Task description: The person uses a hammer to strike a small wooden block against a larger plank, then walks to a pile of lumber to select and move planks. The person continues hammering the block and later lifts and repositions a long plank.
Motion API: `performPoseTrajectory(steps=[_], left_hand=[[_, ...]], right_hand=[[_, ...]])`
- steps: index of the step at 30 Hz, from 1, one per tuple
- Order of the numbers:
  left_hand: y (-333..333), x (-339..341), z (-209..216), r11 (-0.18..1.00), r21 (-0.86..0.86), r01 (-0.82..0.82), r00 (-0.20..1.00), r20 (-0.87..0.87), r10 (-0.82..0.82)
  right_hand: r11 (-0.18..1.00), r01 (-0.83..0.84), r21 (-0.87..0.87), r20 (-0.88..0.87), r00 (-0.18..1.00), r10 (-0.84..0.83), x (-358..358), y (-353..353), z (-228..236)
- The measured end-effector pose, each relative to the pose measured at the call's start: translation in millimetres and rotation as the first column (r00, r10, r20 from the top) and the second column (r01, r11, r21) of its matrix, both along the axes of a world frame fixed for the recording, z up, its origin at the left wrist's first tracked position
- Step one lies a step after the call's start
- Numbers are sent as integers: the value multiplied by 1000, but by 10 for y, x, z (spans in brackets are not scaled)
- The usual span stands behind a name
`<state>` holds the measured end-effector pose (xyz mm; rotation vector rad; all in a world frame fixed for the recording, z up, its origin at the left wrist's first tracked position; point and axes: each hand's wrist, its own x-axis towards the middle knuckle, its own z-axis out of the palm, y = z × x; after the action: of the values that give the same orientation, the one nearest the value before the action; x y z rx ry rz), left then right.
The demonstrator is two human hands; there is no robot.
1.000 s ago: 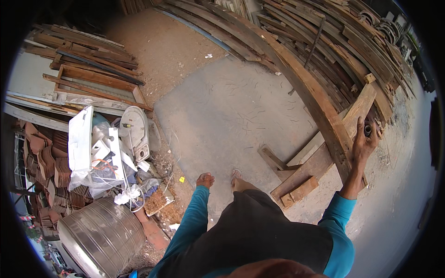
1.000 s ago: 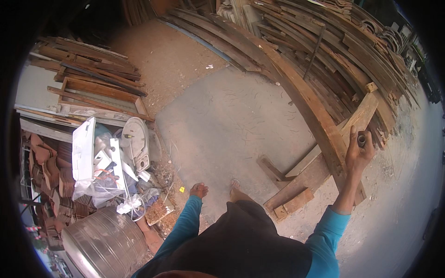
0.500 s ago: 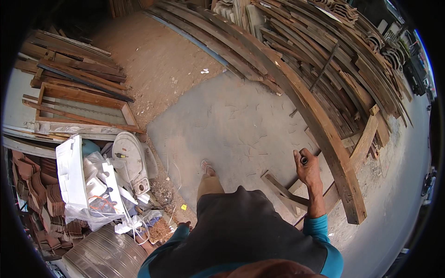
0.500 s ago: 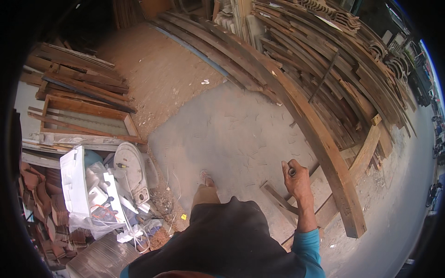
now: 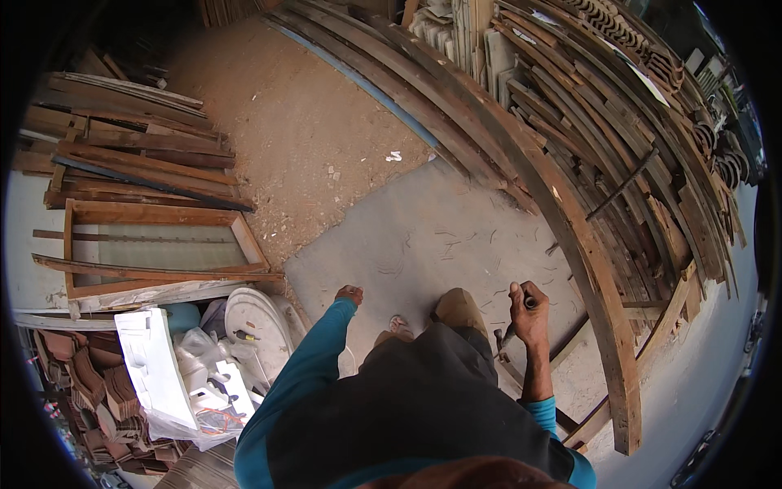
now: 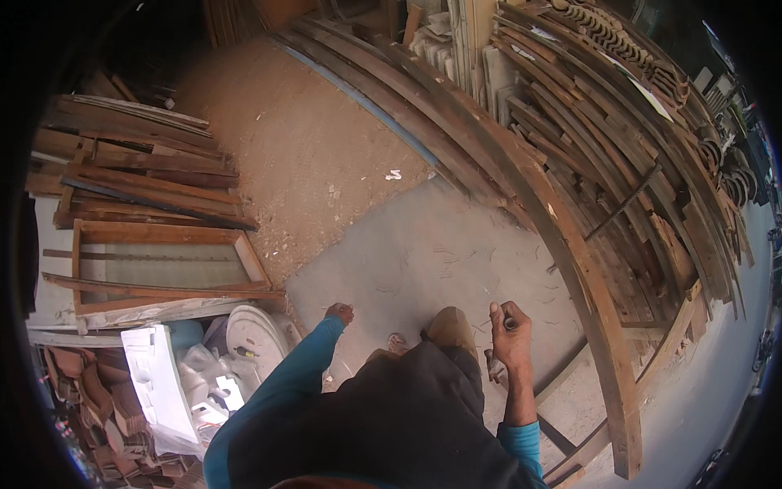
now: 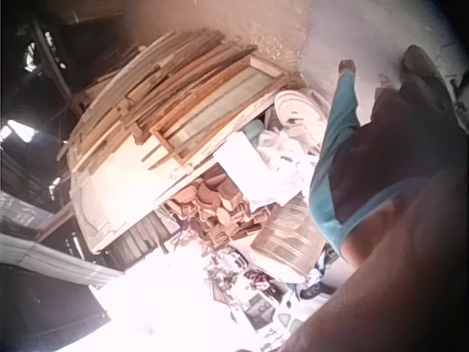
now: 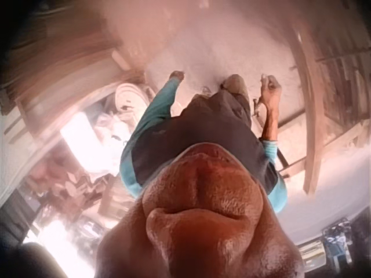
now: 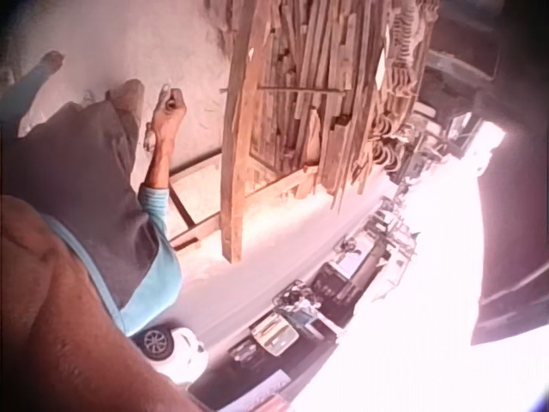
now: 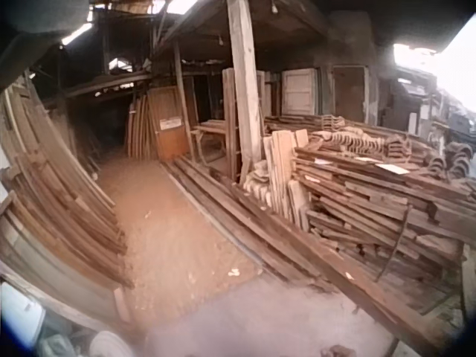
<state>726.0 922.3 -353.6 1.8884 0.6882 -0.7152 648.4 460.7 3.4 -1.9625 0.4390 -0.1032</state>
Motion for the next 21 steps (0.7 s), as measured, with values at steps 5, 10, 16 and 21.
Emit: performPoseTrajectory(steps=[5, 10, 16, 21], left_hand=[[-1075, 1737, 515, 955, -171, 242, 969, 2, -246], [-2464, 2757, 1039, 893, -369, 257, 913, -212, -350], [-3315, 3653, 1841, 584, -809, 65, 948, -133, -290], [-3511, 4583, 1341, 518, -677, -523, 663, -705, -252]], right_hand=[[999, 52, -1, 117, 992, -51, 1079, -91, -130], [969, -237, 67, 140, 964, 226, 2493, -107, -254], [770, -635, -58, 314, 721, 618, 3946, -241, -215], [652, -748, -121, 277, 606, 746, 4666, -448, -179]])
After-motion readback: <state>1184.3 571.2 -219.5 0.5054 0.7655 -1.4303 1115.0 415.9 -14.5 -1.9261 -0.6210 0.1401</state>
